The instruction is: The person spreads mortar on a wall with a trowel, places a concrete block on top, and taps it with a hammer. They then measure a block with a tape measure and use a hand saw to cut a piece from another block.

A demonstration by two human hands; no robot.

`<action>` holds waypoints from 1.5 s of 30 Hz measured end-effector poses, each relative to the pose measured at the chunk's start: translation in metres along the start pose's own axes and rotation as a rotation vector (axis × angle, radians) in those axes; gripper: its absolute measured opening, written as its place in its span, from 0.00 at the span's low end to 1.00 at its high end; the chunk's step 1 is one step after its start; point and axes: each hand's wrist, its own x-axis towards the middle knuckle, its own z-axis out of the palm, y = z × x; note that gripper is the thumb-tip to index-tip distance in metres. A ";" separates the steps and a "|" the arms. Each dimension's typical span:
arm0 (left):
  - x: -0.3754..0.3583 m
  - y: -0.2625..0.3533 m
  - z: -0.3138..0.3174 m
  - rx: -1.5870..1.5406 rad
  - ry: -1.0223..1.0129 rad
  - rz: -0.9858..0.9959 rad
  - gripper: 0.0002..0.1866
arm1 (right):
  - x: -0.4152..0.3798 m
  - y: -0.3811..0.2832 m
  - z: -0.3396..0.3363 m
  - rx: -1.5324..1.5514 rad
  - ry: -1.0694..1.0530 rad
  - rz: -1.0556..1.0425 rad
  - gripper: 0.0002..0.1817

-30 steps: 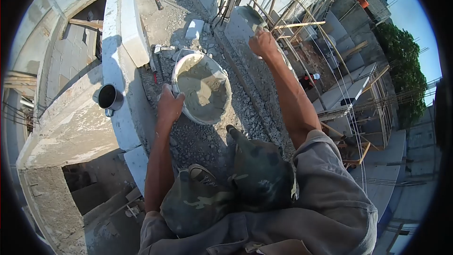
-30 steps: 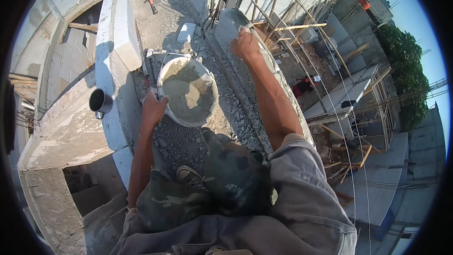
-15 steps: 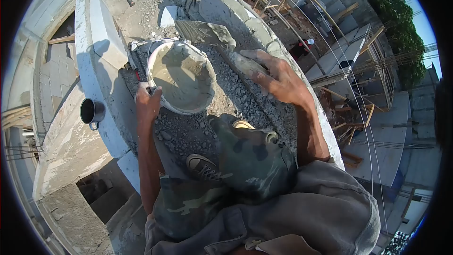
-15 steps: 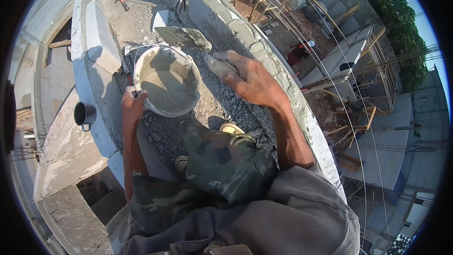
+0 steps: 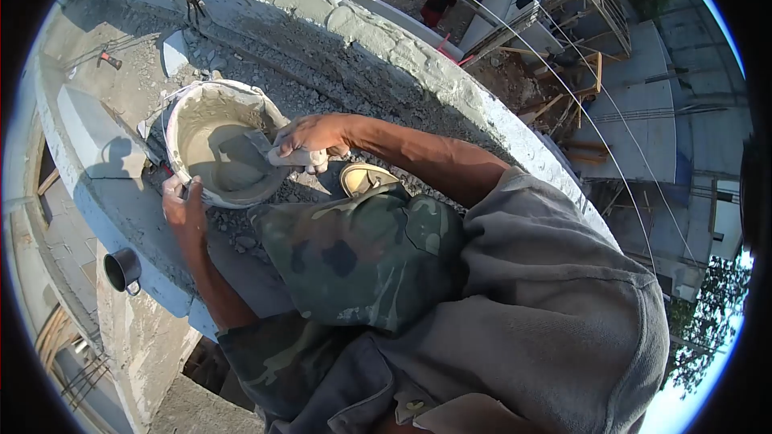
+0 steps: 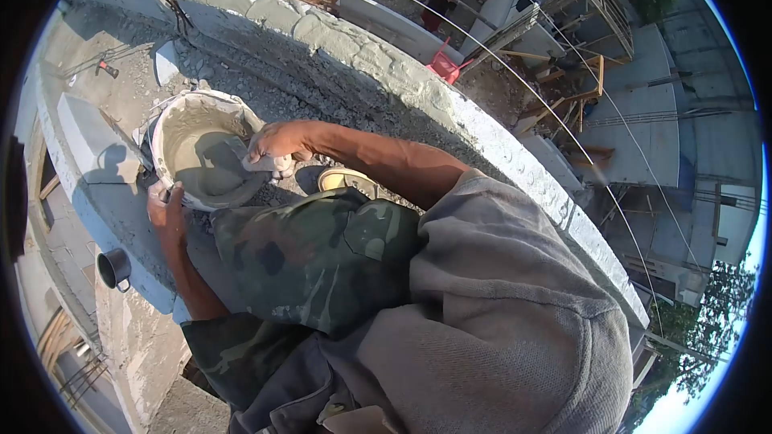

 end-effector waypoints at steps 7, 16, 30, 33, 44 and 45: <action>0.001 -0.002 -0.009 0.056 0.081 -0.124 0.16 | -0.060 -0.022 0.007 0.911 -0.003 0.228 0.23; 0.003 -0.001 -0.020 0.299 0.193 -0.355 0.21 | -0.037 -0.012 -0.007 1.204 -0.080 0.243 0.20; -0.151 0.215 -0.070 -0.084 0.011 -0.602 0.23 | -0.107 -0.155 -0.008 1.023 0.236 0.210 0.25; -0.197 0.264 -0.066 0.228 -0.213 -0.581 0.19 | -0.166 -0.162 0.009 0.757 0.496 0.152 0.23; -0.291 0.273 -0.037 0.455 -0.643 -0.667 0.16 | -0.326 -0.039 0.119 -0.514 1.113 0.415 0.34; -0.297 0.271 -0.035 0.472 -0.653 -0.666 0.16 | -0.317 -0.020 0.126 -0.603 1.220 0.444 0.35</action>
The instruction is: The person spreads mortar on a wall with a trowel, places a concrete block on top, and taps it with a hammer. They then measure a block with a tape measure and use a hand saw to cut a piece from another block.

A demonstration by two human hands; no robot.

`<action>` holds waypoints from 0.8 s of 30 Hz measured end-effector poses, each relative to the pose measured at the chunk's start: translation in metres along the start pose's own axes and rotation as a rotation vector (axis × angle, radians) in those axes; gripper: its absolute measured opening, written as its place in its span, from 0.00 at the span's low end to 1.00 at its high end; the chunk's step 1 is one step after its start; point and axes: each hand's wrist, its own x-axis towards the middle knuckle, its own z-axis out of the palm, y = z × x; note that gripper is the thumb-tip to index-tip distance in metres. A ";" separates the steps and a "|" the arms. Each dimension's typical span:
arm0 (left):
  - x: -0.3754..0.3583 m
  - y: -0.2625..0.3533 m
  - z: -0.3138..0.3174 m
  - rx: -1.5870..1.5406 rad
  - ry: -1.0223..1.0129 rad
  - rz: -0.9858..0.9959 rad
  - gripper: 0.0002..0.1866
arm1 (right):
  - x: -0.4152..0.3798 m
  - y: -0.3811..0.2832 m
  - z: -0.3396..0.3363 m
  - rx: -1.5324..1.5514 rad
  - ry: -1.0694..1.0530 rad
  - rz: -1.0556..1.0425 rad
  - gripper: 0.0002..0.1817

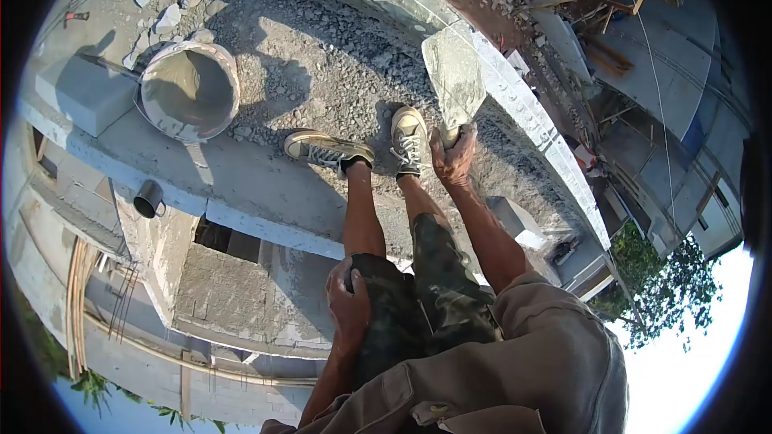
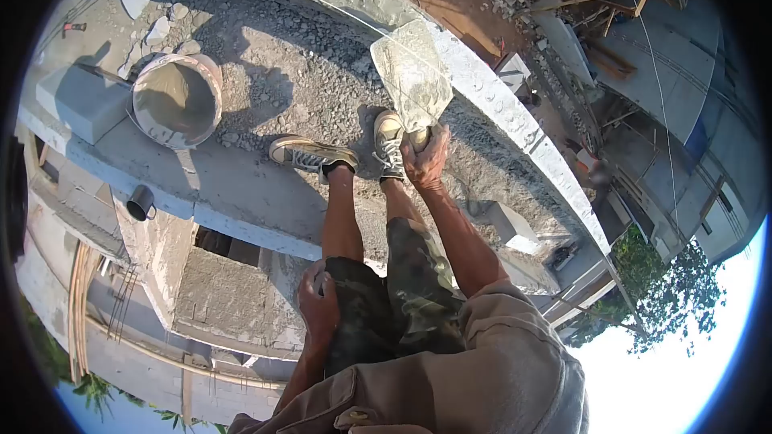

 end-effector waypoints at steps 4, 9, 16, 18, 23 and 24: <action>-0.005 -0.014 0.020 0.005 -0.063 -0.078 0.15 | -0.010 0.015 0.089 0.150 0.028 0.361 0.41; -0.009 -0.024 0.034 0.000 -0.054 -0.080 0.15 | -0.013 -0.016 0.146 0.272 -0.074 0.700 0.35; -0.012 -0.018 0.045 -0.050 0.066 -0.082 0.16 | -0.056 -0.089 0.049 0.266 -0.381 0.593 0.38; -0.015 -0.016 0.038 -0.060 0.104 -0.079 0.16 | -0.064 -0.094 0.022 0.070 -0.576 0.522 0.39; -0.014 -0.021 0.035 -0.133 0.147 -0.027 0.16 | 0.022 -0.152 -0.029 -0.111 -0.607 -0.423 0.32; -0.013 -0.022 0.033 -0.165 0.156 -0.028 0.16 | 0.053 -0.181 -0.027 -0.034 -0.828 0.012 0.36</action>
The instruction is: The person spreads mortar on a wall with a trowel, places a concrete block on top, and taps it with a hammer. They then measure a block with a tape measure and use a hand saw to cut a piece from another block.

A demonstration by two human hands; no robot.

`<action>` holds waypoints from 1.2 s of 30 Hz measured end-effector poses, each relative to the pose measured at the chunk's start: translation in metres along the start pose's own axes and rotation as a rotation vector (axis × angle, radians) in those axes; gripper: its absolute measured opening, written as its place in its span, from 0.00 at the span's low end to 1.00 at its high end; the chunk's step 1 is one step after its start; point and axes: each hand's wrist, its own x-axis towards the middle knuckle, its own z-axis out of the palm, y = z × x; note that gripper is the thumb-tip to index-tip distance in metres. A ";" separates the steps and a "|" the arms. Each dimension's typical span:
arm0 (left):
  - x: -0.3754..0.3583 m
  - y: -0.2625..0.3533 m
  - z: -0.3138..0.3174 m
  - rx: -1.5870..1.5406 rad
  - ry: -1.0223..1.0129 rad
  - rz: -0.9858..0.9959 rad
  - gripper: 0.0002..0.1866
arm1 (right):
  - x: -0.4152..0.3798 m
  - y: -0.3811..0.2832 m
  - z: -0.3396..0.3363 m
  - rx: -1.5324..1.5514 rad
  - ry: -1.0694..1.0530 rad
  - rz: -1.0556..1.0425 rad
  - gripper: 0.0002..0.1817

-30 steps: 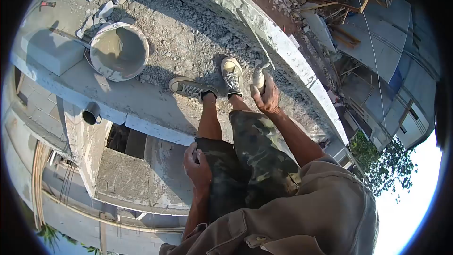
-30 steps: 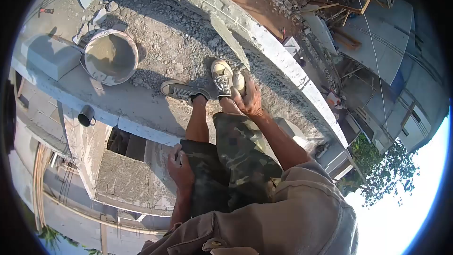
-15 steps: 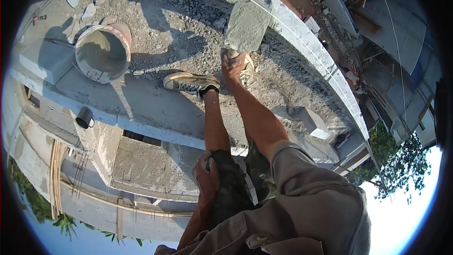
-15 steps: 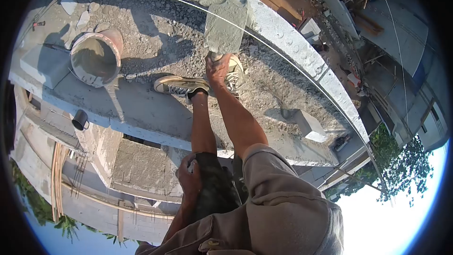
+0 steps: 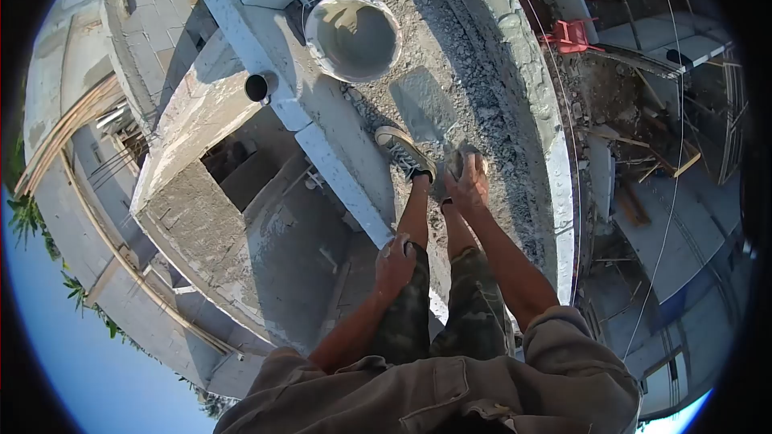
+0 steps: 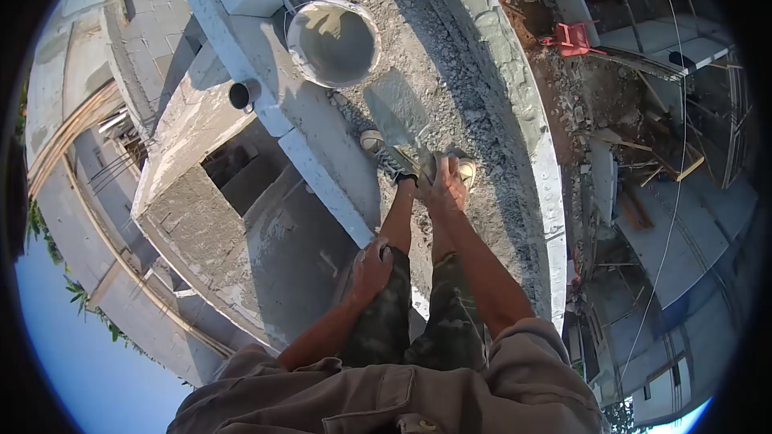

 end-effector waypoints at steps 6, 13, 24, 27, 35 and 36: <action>0.011 0.005 -0.026 -0.134 0.016 -0.139 0.16 | 0.148 -0.104 -0.045 -0.498 -0.076 -0.447 0.27; 0.029 0.011 -0.053 -0.275 0.092 -0.274 0.17 | 0.135 -0.150 -0.037 -0.479 0.088 -0.514 0.19; 0.063 0.058 -0.164 -0.666 0.377 -0.222 0.15 | 0.110 -0.195 -0.065 0.164 -0.121 0.125 0.10; 0.126 0.088 -0.244 -0.769 0.509 -0.041 0.15 | 0.183 -0.267 -0.073 0.290 0.106 -0.338 0.22; 0.456 0.069 -0.420 -0.431 1.049 0.122 0.29 | 0.410 -0.399 0.080 0.311 0.074 -0.609 0.36; 0.494 0.053 -0.431 -0.340 1.056 0.101 0.31 | 0.419 -0.421 0.092 0.236 0.067 -0.626 0.36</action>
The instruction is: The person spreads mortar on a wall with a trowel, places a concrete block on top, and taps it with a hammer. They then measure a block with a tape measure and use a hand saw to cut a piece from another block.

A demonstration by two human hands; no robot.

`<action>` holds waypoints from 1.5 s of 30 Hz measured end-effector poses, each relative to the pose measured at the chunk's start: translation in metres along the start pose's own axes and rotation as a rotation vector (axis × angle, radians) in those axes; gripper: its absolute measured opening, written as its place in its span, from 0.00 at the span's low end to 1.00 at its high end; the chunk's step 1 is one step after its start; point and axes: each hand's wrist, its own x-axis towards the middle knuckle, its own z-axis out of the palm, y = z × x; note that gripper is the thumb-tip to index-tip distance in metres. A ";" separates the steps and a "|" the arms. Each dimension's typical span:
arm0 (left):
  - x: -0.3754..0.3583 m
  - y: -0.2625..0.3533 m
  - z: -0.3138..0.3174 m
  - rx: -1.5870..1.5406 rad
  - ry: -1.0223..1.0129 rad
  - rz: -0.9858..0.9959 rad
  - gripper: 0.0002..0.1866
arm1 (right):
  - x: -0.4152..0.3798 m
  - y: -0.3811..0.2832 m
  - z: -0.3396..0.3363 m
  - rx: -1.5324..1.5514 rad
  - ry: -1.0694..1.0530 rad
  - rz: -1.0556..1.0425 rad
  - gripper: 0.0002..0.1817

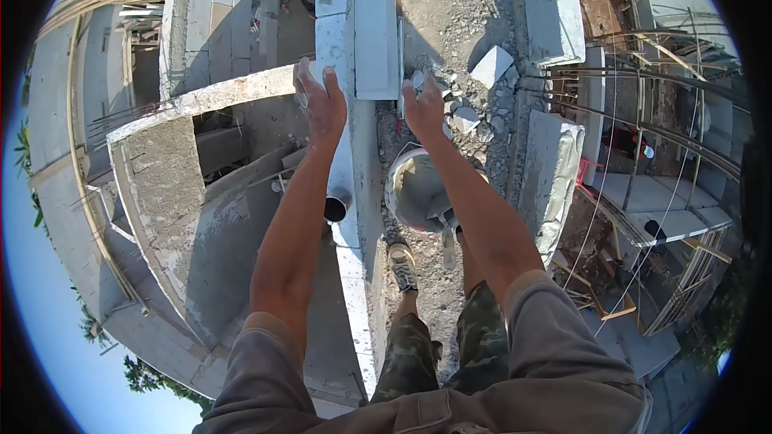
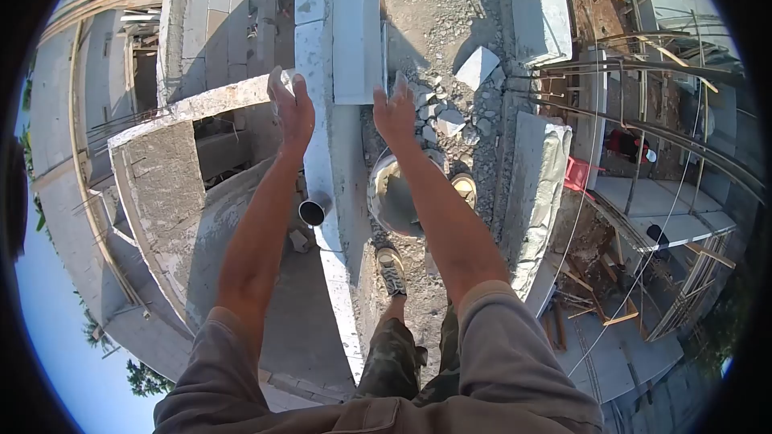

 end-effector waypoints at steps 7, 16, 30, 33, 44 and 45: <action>0.081 -0.073 0.090 0.395 -0.048 0.047 0.38 | 0.081 -0.031 0.098 -0.137 -0.022 0.219 0.40; 0.084 -0.073 0.096 0.372 -0.065 -0.009 0.36 | 0.093 -0.025 0.098 -0.179 -0.178 0.206 0.54; 0.086 -0.067 0.093 0.441 -0.057 -0.009 0.35 | 0.122 0.029 0.038 -0.043 -0.245 0.240 0.61; 0.090 -0.065 0.093 0.453 -0.060 -0.013 0.35 | 0.135 0.017 0.027 0.015 -0.292 0.272 0.61; 0.091 -0.062 0.092 0.419 -0.074 -0.056 0.35 | 0.085 0.029 -0.110 -0.628 -0.392 0.175 0.52; 0.090 -0.062 0.091 0.406 -0.082 -0.057 0.35 | 0.073 0.039 -0.114 -0.632 -0.400 0.181 0.52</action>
